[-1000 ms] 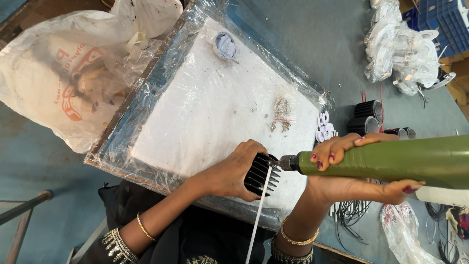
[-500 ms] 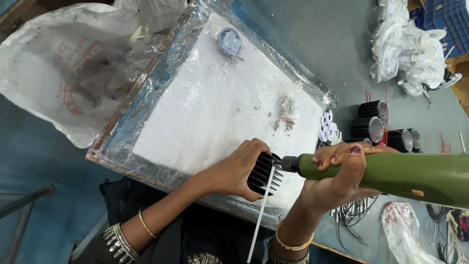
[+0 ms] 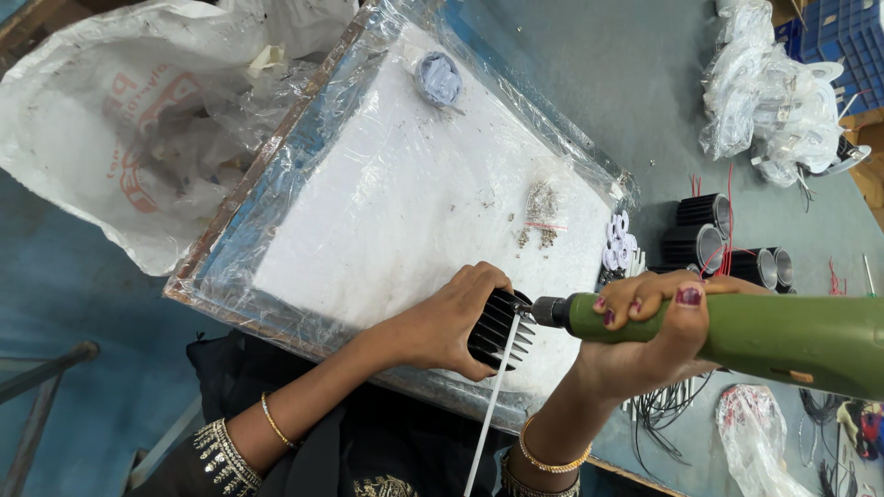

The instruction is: The person assembles LED light units by inserting a white plastic rod into a black finned housing, then attaching a small LED module with red and black wires. They use a green handheld tool to press or secure the rod into the housing, then place the completed unit on the table. The process is repeated for multiple units.

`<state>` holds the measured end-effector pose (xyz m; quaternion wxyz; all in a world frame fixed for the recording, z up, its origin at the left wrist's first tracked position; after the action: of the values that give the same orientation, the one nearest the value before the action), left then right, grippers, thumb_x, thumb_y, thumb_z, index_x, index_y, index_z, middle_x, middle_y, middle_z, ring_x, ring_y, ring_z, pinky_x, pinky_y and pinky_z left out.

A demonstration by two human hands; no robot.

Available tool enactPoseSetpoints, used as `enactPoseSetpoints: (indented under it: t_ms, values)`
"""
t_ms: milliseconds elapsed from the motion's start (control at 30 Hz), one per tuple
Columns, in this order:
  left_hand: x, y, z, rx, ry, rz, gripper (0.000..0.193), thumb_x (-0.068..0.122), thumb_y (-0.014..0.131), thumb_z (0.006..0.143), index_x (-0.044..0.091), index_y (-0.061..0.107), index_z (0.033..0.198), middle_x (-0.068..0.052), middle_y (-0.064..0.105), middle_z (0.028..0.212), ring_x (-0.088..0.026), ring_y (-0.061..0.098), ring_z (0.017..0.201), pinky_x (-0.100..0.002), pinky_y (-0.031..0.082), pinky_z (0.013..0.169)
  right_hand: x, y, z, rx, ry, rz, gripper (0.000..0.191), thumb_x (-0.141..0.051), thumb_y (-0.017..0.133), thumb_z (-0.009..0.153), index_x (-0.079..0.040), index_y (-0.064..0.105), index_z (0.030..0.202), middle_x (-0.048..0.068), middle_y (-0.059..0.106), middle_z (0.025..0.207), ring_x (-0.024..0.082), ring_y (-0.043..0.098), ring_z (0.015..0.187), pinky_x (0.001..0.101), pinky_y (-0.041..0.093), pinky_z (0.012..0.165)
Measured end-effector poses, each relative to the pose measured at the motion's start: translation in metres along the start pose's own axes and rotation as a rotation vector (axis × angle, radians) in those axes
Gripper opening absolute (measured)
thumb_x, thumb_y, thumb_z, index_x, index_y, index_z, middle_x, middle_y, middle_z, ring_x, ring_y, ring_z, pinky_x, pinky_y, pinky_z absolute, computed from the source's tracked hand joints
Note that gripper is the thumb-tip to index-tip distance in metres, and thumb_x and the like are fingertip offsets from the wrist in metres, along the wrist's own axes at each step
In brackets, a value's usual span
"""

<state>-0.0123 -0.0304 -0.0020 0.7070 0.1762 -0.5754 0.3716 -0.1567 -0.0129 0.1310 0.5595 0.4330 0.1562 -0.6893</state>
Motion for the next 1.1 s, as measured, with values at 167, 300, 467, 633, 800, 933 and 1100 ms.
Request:
enactPoseSetpoints:
  t_ms: [167, 300, 467, 633, 800, 933, 1100]
  values:
    - [0.0, 0.001, -0.001, -0.001, -0.021, 0.007, 0.088, 0.031, 0.085, 0.059, 0.003, 0.039, 0.129, -0.015, 0.046, 0.123, -0.033, 0.047, 0.117, -0.046, 0.046, 0.102, 0.0, 0.003, 0.0, -0.02, -0.02, 0.003, 0.017, -0.002, 0.055, 0.106, -0.005, 0.041, 0.115, 0.006, 0.044, 0.067, 0.01, 0.04, 0.049, 0.0251, 0.038, 0.045]
    - [0.002, -0.001, 0.0, 0.027, 0.032, 0.012, 0.087, 0.032, 0.085, 0.06, 0.003, 0.04, 0.129, -0.015, 0.047, 0.123, -0.034, 0.047, 0.12, -0.046, 0.046, 0.103, 0.001, 0.002, 0.001, 0.006, -0.053, 0.021, 0.018, 0.0, 0.057, 0.103, -0.005, 0.042, 0.113, 0.006, 0.045, 0.069, 0.009, 0.043, 0.05, 0.023, 0.039, 0.042]
    - [0.0, 0.001, 0.0, -0.017, -0.03, 0.01, 0.089, 0.032, 0.085, 0.059, 0.004, 0.039, 0.128, -0.014, 0.046, 0.122, -0.033, 0.047, 0.12, -0.046, 0.045, 0.101, -0.002, -0.001, 0.005, -0.083, -0.111, -0.077, 0.037, -0.039, 0.058, 0.11, -0.005, 0.044, 0.112, 0.007, 0.041, 0.065, 0.011, 0.042, 0.046, 0.0248, 0.037, 0.044]
    - [0.0, 0.0, -0.001, 0.008, -0.003, -0.001, 0.087, 0.032, 0.085, 0.06, 0.004, 0.039, 0.129, -0.014, 0.047, 0.123, -0.033, 0.047, 0.121, -0.046, 0.045, 0.103, -0.008, -0.008, 0.009, -0.037, -0.049, -0.075, 0.086, -0.086, 0.034, 0.096, -0.001, 0.045, 0.097, 0.013, 0.043, 0.061, 0.02, 0.044, 0.042, 0.0316, 0.042, 0.038]
    - [0.001, -0.001, -0.001, 0.014, 0.006, -0.001, 0.088, 0.03, 0.085, 0.06, 0.004, 0.039, 0.129, -0.015, 0.046, 0.123, -0.034, 0.047, 0.121, -0.047, 0.045, 0.103, -0.01, -0.011, 0.015, -0.045, 0.004, -0.033, 0.086, -0.083, 0.031, 0.094, 0.001, 0.044, 0.092, 0.015, 0.044, 0.062, 0.022, 0.045, 0.043, 0.0349, 0.041, 0.042]
    - [0.003, -0.002, -0.001, 0.041, 0.042, -0.003, 0.088, 0.03, 0.086, 0.06, 0.004, 0.039, 0.13, -0.015, 0.046, 0.124, -0.035, 0.047, 0.121, -0.046, 0.045, 0.104, -0.011, -0.008, 0.014, -0.024, 0.087, 0.07, 0.084, -0.078, 0.028, 0.093, 0.004, 0.047, 0.097, 0.016, 0.045, 0.064, 0.023, 0.047, 0.045, 0.0337, 0.043, 0.042]
    - [0.003, -0.001, 0.0, 0.016, -0.015, -0.011, 0.087, 0.029, 0.085, 0.059, 0.004, 0.04, 0.129, -0.016, 0.047, 0.121, -0.035, 0.047, 0.119, -0.046, 0.045, 0.102, -0.011, 0.003, 0.006, 0.009, -0.032, -0.298, 0.088, -0.086, 0.033, 0.091, 0.001, 0.042, 0.094, 0.012, 0.038, 0.061, 0.02, 0.041, 0.041, 0.0334, 0.037, 0.041]
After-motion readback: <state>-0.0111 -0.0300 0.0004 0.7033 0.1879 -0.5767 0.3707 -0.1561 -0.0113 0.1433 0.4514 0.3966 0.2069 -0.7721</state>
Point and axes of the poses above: each hand's wrist, its own z-axis towards the middle knuckle, its own y-axis out of the palm, x = y × z, the point moved 2 cm from there along z, towards the middle knuckle
